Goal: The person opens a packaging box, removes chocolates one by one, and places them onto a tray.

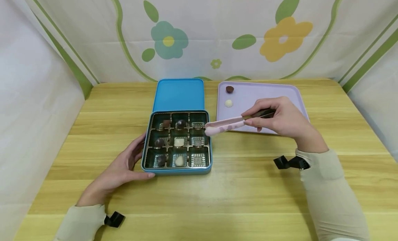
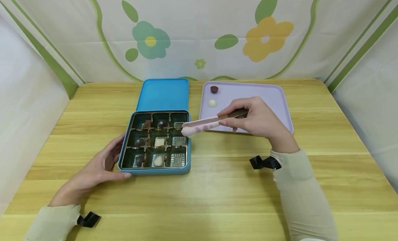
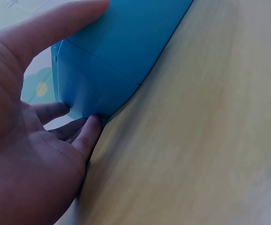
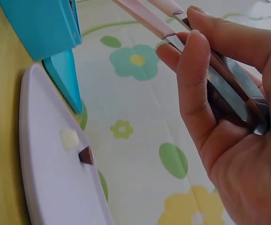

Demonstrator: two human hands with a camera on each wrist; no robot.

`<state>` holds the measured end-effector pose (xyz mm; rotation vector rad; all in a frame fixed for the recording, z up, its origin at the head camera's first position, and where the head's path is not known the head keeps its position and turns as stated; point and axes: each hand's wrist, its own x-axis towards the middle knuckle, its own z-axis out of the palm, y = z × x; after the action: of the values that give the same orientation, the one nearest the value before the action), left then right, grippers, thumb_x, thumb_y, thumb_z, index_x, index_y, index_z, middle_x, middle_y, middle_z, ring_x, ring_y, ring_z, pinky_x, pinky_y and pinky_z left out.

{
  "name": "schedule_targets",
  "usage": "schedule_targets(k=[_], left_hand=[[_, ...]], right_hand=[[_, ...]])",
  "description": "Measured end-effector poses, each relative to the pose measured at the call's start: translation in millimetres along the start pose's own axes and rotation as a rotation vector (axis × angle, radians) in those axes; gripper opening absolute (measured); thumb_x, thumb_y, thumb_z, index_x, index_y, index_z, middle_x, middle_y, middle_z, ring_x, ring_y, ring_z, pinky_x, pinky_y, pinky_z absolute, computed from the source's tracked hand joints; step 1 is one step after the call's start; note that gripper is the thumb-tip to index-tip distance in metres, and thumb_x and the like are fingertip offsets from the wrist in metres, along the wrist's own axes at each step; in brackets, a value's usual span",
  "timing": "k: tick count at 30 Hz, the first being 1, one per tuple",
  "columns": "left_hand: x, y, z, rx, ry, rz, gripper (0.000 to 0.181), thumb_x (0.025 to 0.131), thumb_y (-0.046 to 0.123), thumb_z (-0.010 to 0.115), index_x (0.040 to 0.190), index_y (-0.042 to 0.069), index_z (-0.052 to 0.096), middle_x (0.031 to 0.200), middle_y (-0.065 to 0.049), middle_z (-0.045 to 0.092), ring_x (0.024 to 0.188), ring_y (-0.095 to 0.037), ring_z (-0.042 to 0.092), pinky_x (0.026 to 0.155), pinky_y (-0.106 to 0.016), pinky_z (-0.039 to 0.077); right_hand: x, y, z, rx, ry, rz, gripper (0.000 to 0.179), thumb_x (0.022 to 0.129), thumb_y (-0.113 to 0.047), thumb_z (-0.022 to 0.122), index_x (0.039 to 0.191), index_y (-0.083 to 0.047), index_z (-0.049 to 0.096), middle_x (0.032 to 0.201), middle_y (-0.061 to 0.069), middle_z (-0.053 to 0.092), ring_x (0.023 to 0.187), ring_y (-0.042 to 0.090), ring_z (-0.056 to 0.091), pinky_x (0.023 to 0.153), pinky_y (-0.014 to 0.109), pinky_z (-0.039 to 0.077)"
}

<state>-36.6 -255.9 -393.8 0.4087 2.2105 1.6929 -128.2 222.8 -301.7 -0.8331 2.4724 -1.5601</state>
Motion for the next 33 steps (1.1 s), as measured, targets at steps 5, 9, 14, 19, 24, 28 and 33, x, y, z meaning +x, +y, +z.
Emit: schedule_targets(k=[5,9,14,19,24,28,33], left_hand=[[-0.1,0.0,-0.4,0.002,0.006,-0.013,0.121,0.083,0.001,0.09,0.175,0.022,0.013,0.178,-0.016,0.022,0.161,-0.028,0.029,0.116,-0.004,0.034],[-0.5,-0.7,-1.2,0.0,0.006,-0.011,0.121,0.083,0.001,0.09,0.175,0.023,0.014,0.178,-0.016,0.024,0.155,-0.006,0.034,0.116,-0.004,0.034],[-2.2,-1.4,-0.8,-0.001,-0.001,0.021,0.12,0.084,-0.001,0.089,0.175,0.021,0.014,0.177,-0.019,0.023,0.151,0.004,0.034,0.117,-0.004,0.033],[-3.6,-1.1,-0.5,-0.005,0.003,0.036,0.12,0.083,-0.002,0.089,0.174,0.02,0.014,0.176,-0.02,0.024,0.15,0.005,0.035,0.117,-0.004,0.033],[-3.0,-2.5,-0.2,-0.006,0.004,0.019,0.121,0.083,-0.001,0.089,0.175,0.021,0.014,0.177,-0.019,0.023,0.15,0.004,0.036,0.117,-0.004,0.034],[-1.5,-3.3,-0.3,0.001,0.006,0.012,0.121,0.083,-0.001,0.09,0.175,0.021,0.014,0.177,-0.018,0.023,0.154,-0.004,0.034,0.117,-0.004,0.034],[0.0,-3.3,-0.7,0.003,0.009,0.007,0.122,0.082,-0.001,0.09,0.174,0.022,0.014,0.177,-0.017,0.024,0.152,-0.003,0.036,0.117,-0.005,0.034]], right_hand=[[-7.5,13.4,-7.4,0.074,0.046,0.003,0.018,0.089,0.008,0.082,0.107,0.003,0.082,0.08,0.004,0.075,0.06,0.017,0.067,0.051,0.024,0.051],[-15.2,22.8,-12.7,0.066,0.072,0.068,0.017,0.092,0.005,0.08,0.109,0.004,0.081,0.081,0.003,0.075,0.062,0.017,0.067,0.051,0.029,0.047],[-23.0,37.5,-17.1,0.031,0.145,0.272,0.022,0.097,-0.009,0.081,0.117,0.0,0.081,0.09,-0.001,0.08,0.069,0.019,0.069,0.061,0.029,0.056],[-21.2,60.8,-17.8,0.164,0.223,0.393,0.021,0.098,-0.013,0.081,0.116,-0.003,0.082,0.094,-0.004,0.081,0.074,0.015,0.07,0.07,0.024,0.062],[-18.7,78.0,-15.0,0.343,0.239,0.441,0.012,0.097,-0.008,0.081,0.107,-0.005,0.085,0.095,-0.005,0.084,0.074,0.01,0.069,0.066,0.022,0.063],[-19.0,82.3,-14.1,0.413,0.262,0.482,0.009,0.096,-0.01,0.082,0.105,-0.008,0.086,0.097,-0.005,0.083,0.075,0.009,0.069,0.066,0.021,0.063],[-19.6,83.4,-14.3,0.446,0.288,0.521,0.009,0.096,-0.012,0.082,0.104,-0.011,0.086,0.098,-0.005,0.083,0.073,0.008,0.068,0.065,0.02,0.062]])
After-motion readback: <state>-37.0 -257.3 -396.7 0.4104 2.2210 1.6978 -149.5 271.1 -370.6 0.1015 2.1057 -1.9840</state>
